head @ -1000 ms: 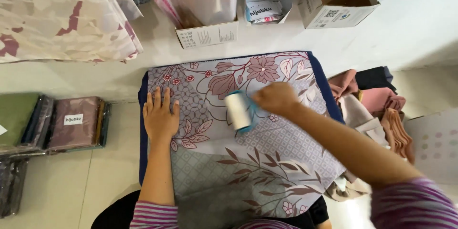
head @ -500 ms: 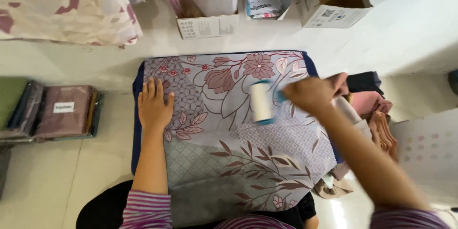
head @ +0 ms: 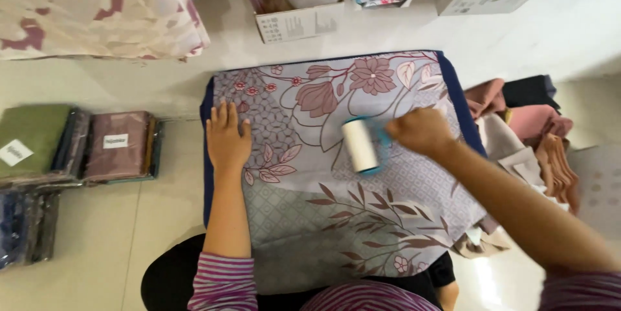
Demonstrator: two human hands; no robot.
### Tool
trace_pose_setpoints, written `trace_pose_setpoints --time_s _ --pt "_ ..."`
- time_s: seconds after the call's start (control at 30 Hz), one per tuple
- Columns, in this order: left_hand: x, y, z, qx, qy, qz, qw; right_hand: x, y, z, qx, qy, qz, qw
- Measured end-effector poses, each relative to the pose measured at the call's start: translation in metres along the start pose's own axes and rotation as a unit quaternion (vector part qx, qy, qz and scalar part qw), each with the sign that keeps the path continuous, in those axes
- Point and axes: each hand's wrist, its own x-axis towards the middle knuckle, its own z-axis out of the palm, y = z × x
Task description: The person is unfolding a hijab, cleaning it with a lint roller, and then folding it neatly.
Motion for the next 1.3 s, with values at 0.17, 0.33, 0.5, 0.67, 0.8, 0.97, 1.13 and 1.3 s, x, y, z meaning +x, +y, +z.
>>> trace_pose_setpoints --time_s 0.17,0.33,0.5,0.67,0.8,0.97,1.13,1.3 --pt "-0.001 -0.005 0.006 0.027 0.016 0.022 0.999 -0.085 0.144 -0.01 -0.272 0.099 -0.11 0.951" --pt "-0.001 0.0 -0.001 0.023 0.017 0.022 0.999 -0.093 0.137 -0.063 -0.164 -0.078 0.227 0.957" --pt "0.0 -0.005 0.003 0.022 0.021 0.022 0.999 -0.056 0.165 -0.084 0.004 -0.07 0.353 0.933" --pt "0.002 -0.001 -0.009 0.003 -0.106 -0.038 0.994 -0.015 0.121 -0.197 0.568 0.155 0.268 0.763" --pt "0.008 0.013 -0.029 0.0 -0.155 -0.062 0.986 0.017 0.117 -0.228 0.537 0.126 0.274 0.788" --pt "0.009 0.007 -0.02 -0.001 -0.182 -0.092 0.979 0.042 0.103 -0.234 0.384 0.094 0.325 0.859" --pt "0.013 0.011 -0.026 0.002 -0.199 -0.104 0.974 0.065 0.102 -0.224 0.428 0.082 0.34 0.833" --pt "0.013 0.019 -0.037 -0.009 -0.195 -0.108 0.975 0.035 0.106 -0.221 0.501 0.103 0.319 0.798"
